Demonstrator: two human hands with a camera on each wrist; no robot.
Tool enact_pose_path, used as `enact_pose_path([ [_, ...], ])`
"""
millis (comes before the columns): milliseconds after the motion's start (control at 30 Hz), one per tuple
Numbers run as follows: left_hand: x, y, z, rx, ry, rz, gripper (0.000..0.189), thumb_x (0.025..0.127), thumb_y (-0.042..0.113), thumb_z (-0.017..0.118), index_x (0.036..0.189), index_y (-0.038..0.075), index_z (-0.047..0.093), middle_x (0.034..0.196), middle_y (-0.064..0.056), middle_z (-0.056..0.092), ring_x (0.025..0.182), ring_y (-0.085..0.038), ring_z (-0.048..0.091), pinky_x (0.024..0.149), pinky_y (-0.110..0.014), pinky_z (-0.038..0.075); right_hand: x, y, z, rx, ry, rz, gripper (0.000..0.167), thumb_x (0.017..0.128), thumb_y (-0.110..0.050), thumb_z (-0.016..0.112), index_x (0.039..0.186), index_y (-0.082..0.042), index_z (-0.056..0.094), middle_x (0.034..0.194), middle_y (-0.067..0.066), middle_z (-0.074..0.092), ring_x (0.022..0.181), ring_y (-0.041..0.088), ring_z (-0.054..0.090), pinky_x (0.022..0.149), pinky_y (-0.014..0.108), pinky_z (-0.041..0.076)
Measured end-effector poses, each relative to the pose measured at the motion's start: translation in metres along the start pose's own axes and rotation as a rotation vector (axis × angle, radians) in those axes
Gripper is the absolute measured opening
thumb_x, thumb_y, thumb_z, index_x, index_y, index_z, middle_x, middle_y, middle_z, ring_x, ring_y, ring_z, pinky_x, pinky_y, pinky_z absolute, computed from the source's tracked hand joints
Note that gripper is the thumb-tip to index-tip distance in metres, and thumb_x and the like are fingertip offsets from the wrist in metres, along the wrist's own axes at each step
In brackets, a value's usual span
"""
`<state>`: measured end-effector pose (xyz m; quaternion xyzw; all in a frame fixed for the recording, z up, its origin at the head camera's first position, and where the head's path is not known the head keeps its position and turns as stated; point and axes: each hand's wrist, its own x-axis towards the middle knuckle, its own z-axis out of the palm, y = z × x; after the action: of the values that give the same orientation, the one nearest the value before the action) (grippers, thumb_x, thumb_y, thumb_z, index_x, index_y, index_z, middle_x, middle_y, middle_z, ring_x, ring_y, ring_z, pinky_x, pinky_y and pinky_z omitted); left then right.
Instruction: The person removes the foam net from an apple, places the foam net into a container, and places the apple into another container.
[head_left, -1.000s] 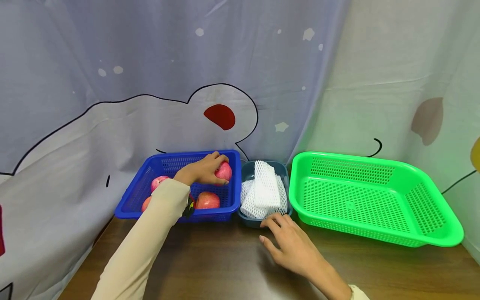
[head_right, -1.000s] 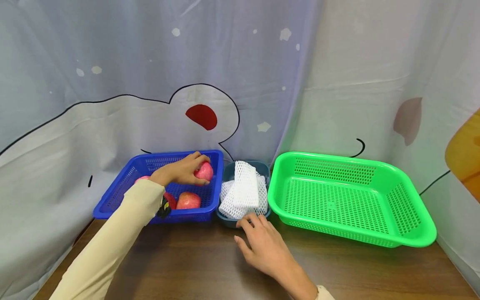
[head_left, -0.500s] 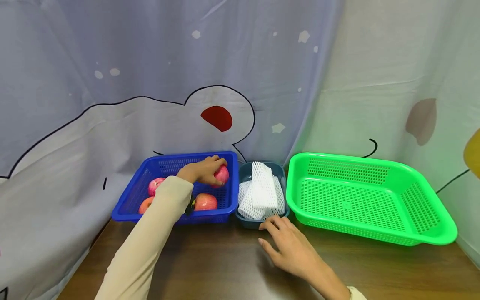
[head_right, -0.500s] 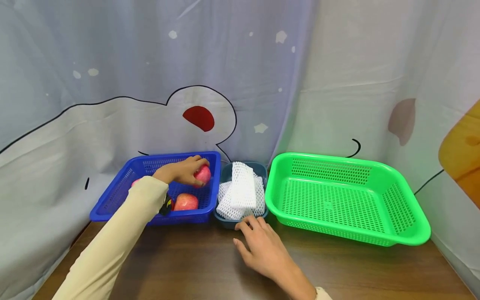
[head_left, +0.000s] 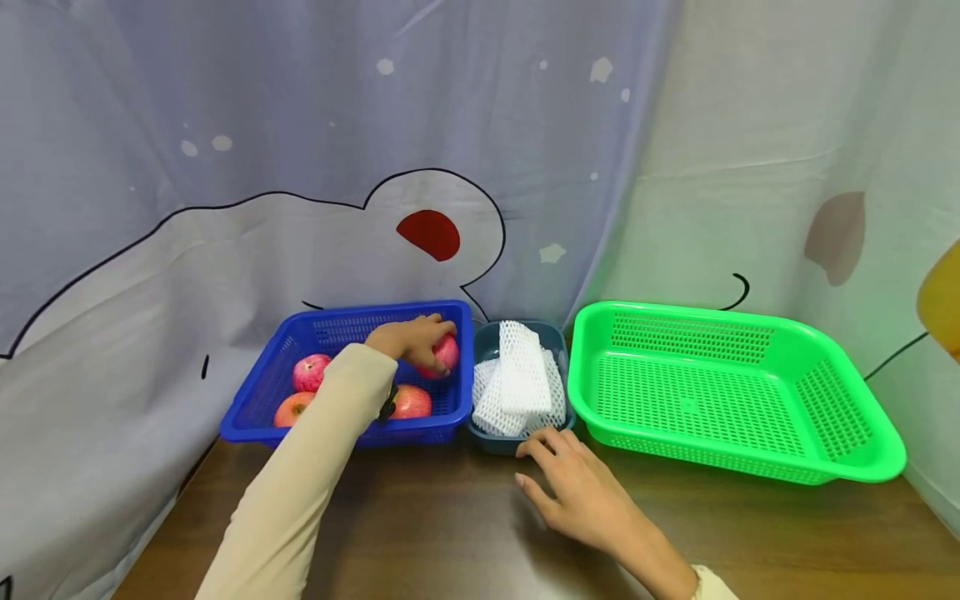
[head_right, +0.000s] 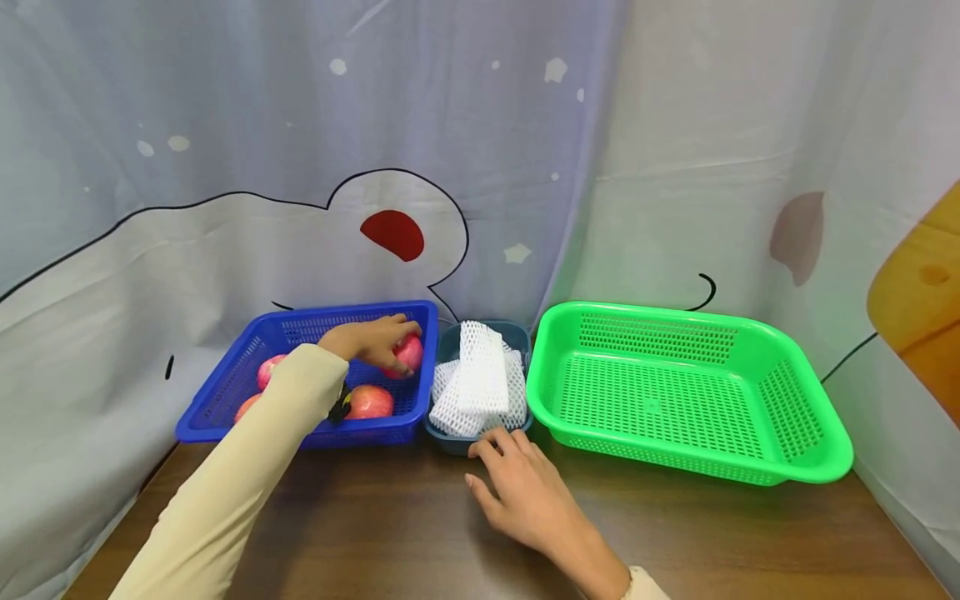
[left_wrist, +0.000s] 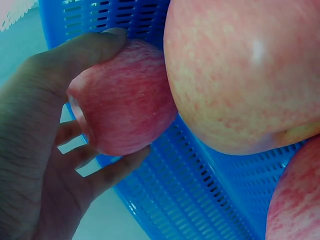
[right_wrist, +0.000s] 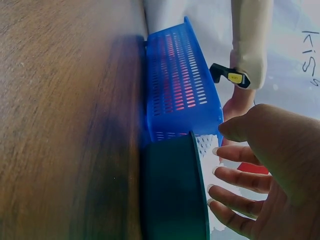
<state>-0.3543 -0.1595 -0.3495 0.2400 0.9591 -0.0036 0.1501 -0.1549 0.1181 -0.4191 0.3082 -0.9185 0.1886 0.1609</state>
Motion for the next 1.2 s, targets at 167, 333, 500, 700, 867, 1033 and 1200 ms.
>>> enact_pose_path([
  [167, 0.0033, 0.0004, 0.0007, -0.006, -0.049, 0.007, 0.065, 0.084, 0.036, 0.073, 0.14, 0.016, 0.047, 0.138, -0.015, 0.05, 0.127, -0.033, 0.05, 0.104, -0.051, 0.049, -0.0003, 0.0009, 0.001, -0.007, 0.001, -0.009, 0.022, 0.091, -0.033, 0.07, 0.107, -0.018, 0.066, 0.109, -0.006, 0.061, 0.096, 0.013, 0.056, 0.085, 0.032, 0.051],
  [333, 0.0052, -0.0005, 0.0016, -0.016, -0.075, -0.001, 0.067, 0.084, 0.035, 0.076, 0.141, 0.016, 0.046, 0.137, -0.013, 0.051, 0.127, -0.031, 0.05, 0.105, -0.05, 0.048, -0.0004, 0.0012, 0.0015, -0.005, -0.007, -0.005, 0.023, 0.091, -0.033, 0.07, 0.108, -0.018, 0.067, 0.11, -0.005, 0.061, 0.098, 0.014, 0.057, 0.087, 0.034, 0.051],
  [500, 0.0071, -0.0028, 0.0027, -0.025, -0.092, -0.004, 0.07, 0.084, 0.033, 0.077, 0.143, 0.016, 0.045, 0.14, -0.014, 0.049, 0.13, -0.031, 0.049, 0.108, -0.051, 0.046, -0.0009, 0.0015, 0.0017, -0.005, -0.008, -0.002, 0.023, 0.091, -0.033, 0.07, 0.107, -0.018, 0.067, 0.111, -0.005, 0.062, 0.099, 0.014, 0.057, 0.087, 0.034, 0.052],
  [700, 0.0056, -0.0023, 0.0023, -0.031, -0.112, -0.011, 0.067, 0.083, 0.027, 0.08, 0.141, 0.016, 0.048, 0.138, -0.013, 0.052, 0.129, -0.031, 0.049, 0.106, -0.05, 0.047, -0.0019, 0.0019, 0.002, -0.004, -0.008, -0.001, 0.022, 0.091, -0.033, 0.07, 0.107, -0.018, 0.066, 0.11, -0.006, 0.061, 0.099, 0.013, 0.057, 0.087, 0.033, 0.051],
  [867, 0.0023, -0.0008, 0.0006, -0.005, -0.129, -0.015, 0.065, 0.081, 0.026, 0.081, 0.139, 0.017, 0.052, 0.139, -0.014, 0.052, 0.131, -0.031, 0.047, 0.108, -0.051, 0.045, -0.0024, 0.0019, 0.0031, 0.003, -0.01, -0.005, 0.022, 0.091, -0.032, 0.07, 0.107, -0.018, 0.066, 0.109, -0.007, 0.061, 0.098, 0.012, 0.056, 0.086, 0.033, 0.051],
  [1033, -0.0013, -0.0017, 0.0021, -0.014, -0.12, -0.028, 0.065, 0.081, 0.024, 0.082, 0.139, 0.018, 0.053, 0.137, -0.012, 0.054, 0.131, -0.03, 0.048, 0.109, -0.05, 0.045, -0.0021, 0.0023, 0.0035, 0.005, -0.003, -0.014, 0.022, 0.091, -0.032, 0.07, 0.107, -0.018, 0.066, 0.109, -0.006, 0.061, 0.099, 0.013, 0.056, 0.088, 0.034, 0.051],
  [1200, -0.0014, -0.0027, 0.0029, -0.019, -0.113, -0.042, 0.065, 0.081, 0.025, 0.081, 0.138, 0.018, 0.052, 0.136, -0.011, 0.054, 0.131, -0.03, 0.048, 0.107, -0.049, 0.047, -0.0017, 0.0025, 0.0033, 0.004, -0.005, -0.008, 0.021, 0.091, -0.031, 0.07, 0.107, -0.018, 0.066, 0.108, -0.006, 0.061, 0.099, 0.013, 0.057, 0.088, 0.034, 0.051],
])
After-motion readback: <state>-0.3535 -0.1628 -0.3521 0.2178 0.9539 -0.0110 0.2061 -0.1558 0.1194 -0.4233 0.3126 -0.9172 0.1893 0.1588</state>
